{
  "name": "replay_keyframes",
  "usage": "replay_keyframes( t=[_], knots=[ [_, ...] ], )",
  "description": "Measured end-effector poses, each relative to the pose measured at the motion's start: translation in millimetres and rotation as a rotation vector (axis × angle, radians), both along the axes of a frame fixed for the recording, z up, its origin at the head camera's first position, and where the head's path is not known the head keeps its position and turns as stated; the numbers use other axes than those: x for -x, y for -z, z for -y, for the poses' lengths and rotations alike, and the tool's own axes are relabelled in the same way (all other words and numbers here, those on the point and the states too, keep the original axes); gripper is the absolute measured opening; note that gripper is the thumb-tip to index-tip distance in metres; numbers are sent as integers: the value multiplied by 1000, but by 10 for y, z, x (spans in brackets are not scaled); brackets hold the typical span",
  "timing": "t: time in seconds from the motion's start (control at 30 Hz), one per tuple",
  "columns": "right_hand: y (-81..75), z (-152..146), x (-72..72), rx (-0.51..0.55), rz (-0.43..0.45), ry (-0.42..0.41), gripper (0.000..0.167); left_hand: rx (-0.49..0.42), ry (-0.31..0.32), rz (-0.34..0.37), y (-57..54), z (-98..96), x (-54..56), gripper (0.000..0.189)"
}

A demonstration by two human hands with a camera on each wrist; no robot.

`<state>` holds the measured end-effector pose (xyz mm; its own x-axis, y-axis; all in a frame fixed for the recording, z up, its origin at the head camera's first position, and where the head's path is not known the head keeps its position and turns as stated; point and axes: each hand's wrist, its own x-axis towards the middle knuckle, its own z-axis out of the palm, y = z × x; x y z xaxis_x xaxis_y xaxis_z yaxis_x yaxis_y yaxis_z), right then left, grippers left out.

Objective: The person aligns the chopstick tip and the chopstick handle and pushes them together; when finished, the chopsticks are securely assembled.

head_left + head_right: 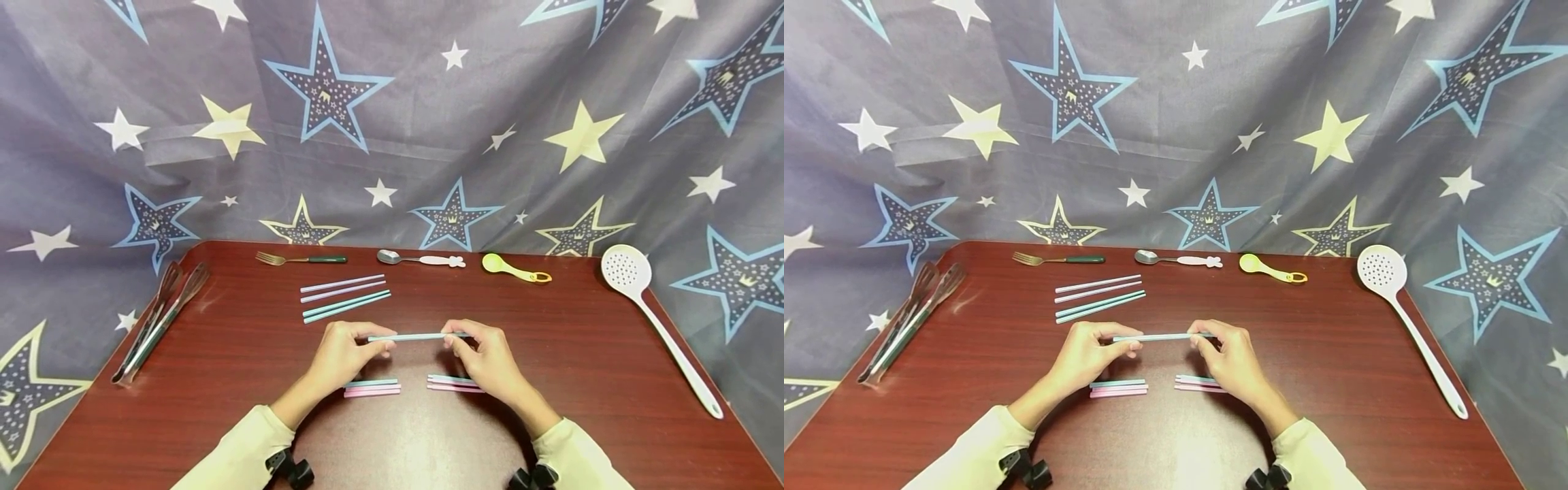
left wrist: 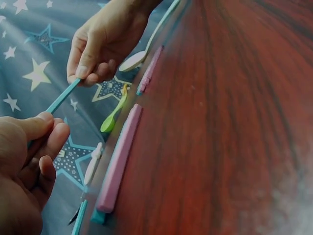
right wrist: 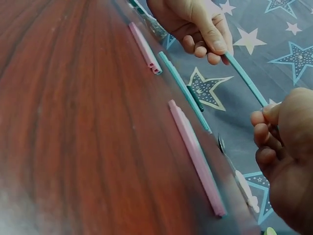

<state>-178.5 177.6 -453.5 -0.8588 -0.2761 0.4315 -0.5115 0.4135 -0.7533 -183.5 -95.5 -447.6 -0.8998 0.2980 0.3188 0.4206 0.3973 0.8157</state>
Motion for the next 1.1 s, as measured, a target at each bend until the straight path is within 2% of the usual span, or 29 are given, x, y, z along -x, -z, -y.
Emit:
replay_keyframes(
  t=[0.13,0.33,0.6,0.73,0.93,1.1],
  knots=[
    [0,0,-16,24,49,-18,8,40,1,-6,17,40,-8,12],
    [5,5,3,29,124,-23,7,94,-48,-21,-18,177,-48,11],
    [63,-10,3,-1,138,-2,11,157,-119,-48,-40,440,-65,11],
    [83,-79,-9,-3,163,11,11,167,-192,-92,-2,609,-42,10],
    [114,-198,-33,-28,195,-38,10,175,-359,-83,82,801,51,10],
    [170,-272,-100,-85,217,-42,10,209,-441,-80,219,889,132,14]
  ],
)
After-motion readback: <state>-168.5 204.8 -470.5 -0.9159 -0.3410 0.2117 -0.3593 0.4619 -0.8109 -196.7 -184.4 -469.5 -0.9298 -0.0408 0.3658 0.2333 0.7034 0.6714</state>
